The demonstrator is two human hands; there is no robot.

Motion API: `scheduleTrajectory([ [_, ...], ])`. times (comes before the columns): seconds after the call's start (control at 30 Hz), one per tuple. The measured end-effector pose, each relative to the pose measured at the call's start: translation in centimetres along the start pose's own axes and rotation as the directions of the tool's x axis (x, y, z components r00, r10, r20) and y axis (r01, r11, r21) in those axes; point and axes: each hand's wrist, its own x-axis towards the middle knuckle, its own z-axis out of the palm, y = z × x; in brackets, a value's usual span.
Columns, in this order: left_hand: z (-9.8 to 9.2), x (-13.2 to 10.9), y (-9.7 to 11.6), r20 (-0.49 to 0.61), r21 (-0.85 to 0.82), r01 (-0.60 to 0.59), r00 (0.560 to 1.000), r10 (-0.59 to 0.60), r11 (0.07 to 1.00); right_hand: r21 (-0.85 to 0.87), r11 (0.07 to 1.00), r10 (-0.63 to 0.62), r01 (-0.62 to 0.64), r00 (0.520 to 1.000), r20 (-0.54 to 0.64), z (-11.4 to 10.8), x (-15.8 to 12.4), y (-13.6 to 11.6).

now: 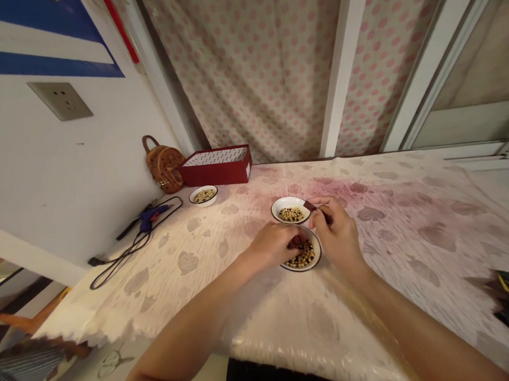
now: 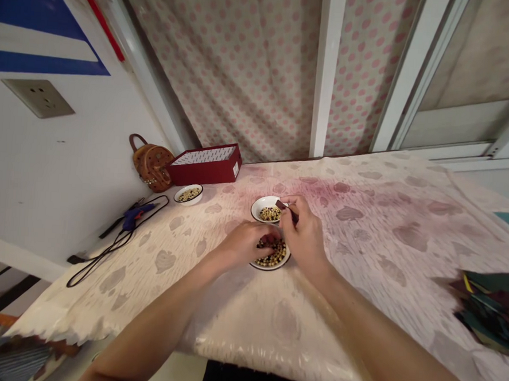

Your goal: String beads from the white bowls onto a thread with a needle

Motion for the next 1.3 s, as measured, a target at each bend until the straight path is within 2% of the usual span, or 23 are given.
scheduleTrajectory([
  [0.13,0.0,0.0,0.0,0.007,0.000,0.021,1.000,-0.021,1.000,-0.002,1.000,0.010,-0.010,1.000,-0.003,0.0,0.0,-0.1],
  [0.33,-0.5,-0.3,0.3,-0.075,-0.053,0.084,0.993,-0.087,0.995,-0.008,1.000,0.007,-0.008,1.000,-0.010,0.0,0.0,-0.2],
  [0.57,0.0,0.0,0.2,0.012,0.054,-0.010,1.000,0.009,0.998,-0.014,1.000,0.000,0.000,1.000,0.002,0.0,0.0,-0.1],
  [0.67,0.2,0.0,0.0,0.010,0.076,-0.019,1.000,0.019,0.997,-0.014,1.000,0.010,-0.010,1.000,0.002,0.0,0.0,-0.2],
  [0.8,0.0,-0.1,0.0,-0.054,0.008,0.052,0.997,-0.052,0.999,-0.011,1.000,0.011,-0.011,1.000,-0.003,0.1,0.0,-0.2],
  [0.9,-0.2,-0.1,0.0,-0.111,-0.167,0.112,0.985,-0.131,0.980,0.004,1.000,0.021,-0.021,1.000,0.006,0.1,-0.1,-0.2],
  [0.97,-0.2,0.0,-0.1,-0.140,-0.330,0.117,0.975,-0.171,0.937,0.021,0.999,0.029,-0.029,0.999,0.013,0.1,-0.1,-0.1],
  [1.07,-0.2,0.4,-0.5,-0.190,-0.566,0.104,0.949,-0.252,0.818,0.049,0.999,0.012,-0.014,0.999,0.046,0.2,-0.2,0.1],
  [1.2,-0.5,0.7,-0.9,-0.159,-0.818,0.086,0.917,-0.366,0.569,0.095,0.995,-0.034,0.022,0.990,0.133,0.4,-0.5,0.2],
  [1.3,-0.7,0.7,-0.9,-0.108,-0.917,0.075,0.899,-0.425,0.393,0.107,0.994,-0.056,0.037,0.982,0.178,0.5,-0.6,0.1],
])
